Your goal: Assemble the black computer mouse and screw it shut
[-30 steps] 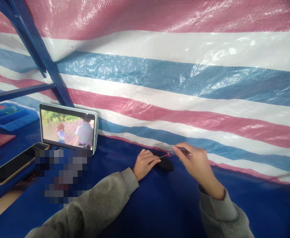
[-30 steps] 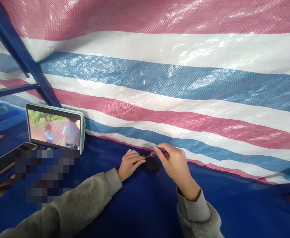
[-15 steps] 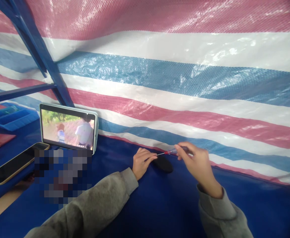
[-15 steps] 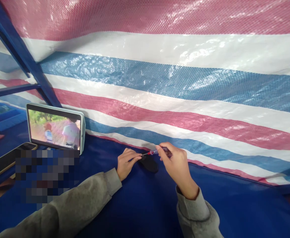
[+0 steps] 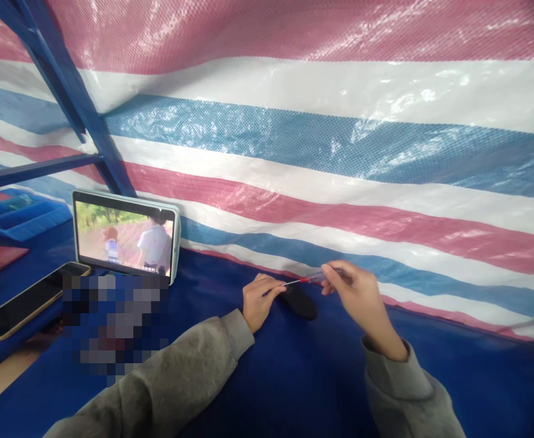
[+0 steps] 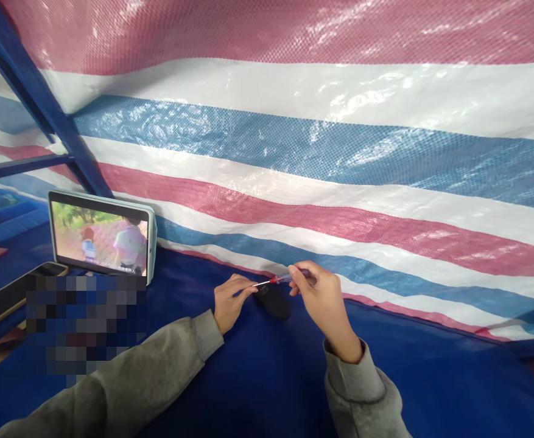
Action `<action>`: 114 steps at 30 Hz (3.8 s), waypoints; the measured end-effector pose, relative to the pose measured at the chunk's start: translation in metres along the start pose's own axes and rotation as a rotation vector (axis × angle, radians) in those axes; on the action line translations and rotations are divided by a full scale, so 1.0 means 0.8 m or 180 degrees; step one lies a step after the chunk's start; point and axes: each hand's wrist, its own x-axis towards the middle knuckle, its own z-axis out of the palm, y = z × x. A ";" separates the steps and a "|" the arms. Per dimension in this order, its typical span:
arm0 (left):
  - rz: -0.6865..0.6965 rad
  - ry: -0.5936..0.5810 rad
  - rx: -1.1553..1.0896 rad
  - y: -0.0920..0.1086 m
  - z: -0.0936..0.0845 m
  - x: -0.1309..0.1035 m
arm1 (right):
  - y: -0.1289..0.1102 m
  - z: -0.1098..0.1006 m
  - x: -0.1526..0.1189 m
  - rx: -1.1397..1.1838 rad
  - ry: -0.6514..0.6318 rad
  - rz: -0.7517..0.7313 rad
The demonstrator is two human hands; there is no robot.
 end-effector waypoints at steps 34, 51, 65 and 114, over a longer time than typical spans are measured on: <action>0.0279 -0.2442 0.1462 -0.009 0.007 -0.007 | 0.001 -0.023 -0.001 -0.1912 0.0519 -0.0763; 0.0399 -0.2462 0.1544 -0.006 0.007 -0.007 | 0.017 -0.014 0.006 -0.2276 0.0088 -0.0598; 0.0525 -0.2456 0.1489 -0.008 0.006 -0.011 | 0.020 -0.009 0.003 -0.2805 -0.0148 -0.0486; 0.0460 -0.2633 0.1306 -0.003 0.021 -0.016 | 0.032 -0.031 -0.025 -0.2599 -0.0009 -0.0544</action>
